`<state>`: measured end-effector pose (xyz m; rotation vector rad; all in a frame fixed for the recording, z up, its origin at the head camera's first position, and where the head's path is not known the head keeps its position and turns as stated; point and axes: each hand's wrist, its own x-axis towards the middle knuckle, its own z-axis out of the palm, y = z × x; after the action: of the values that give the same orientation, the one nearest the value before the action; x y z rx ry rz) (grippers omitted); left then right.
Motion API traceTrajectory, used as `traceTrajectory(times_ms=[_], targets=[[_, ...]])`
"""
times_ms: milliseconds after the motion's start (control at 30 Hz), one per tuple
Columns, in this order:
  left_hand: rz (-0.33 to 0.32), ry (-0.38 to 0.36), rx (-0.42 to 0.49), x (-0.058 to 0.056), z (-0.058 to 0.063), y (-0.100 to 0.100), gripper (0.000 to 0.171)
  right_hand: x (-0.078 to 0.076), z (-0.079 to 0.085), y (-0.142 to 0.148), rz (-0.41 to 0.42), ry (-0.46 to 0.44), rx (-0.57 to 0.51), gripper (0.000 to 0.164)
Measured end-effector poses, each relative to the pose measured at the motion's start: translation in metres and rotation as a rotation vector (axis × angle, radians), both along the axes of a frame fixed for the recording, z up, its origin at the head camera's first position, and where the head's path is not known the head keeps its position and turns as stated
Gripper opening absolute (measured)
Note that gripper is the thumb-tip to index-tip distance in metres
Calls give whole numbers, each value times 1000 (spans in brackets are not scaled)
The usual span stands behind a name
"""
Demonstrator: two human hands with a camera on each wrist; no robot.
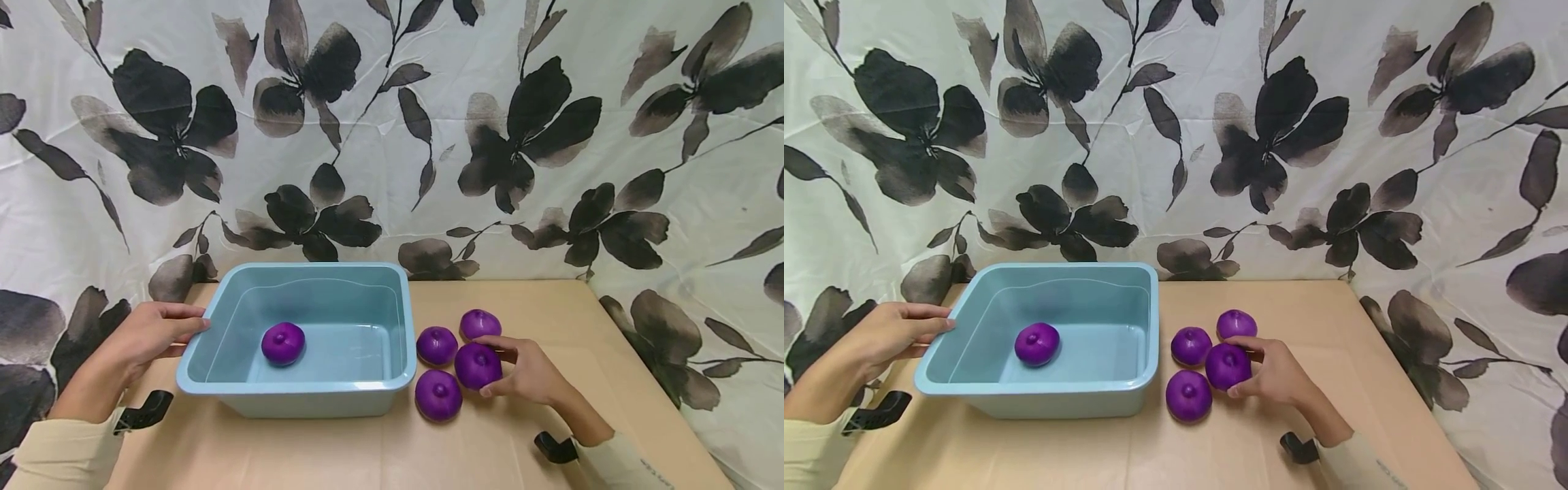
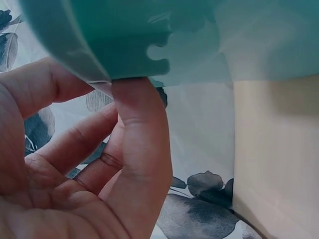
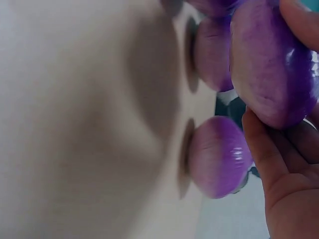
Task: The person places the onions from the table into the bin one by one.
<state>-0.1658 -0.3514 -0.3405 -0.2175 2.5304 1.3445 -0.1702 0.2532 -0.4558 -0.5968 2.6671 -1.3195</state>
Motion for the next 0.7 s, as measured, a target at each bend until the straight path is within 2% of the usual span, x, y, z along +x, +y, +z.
traceTrajectory(times_ms=[367,700], targets=[[3,-3,25,0,-2,2,56,-3,27,-7,100,42,-80,73],[-8,-8,-11,0,1,1,57,-5,56,-20,184,72,-139,77]])
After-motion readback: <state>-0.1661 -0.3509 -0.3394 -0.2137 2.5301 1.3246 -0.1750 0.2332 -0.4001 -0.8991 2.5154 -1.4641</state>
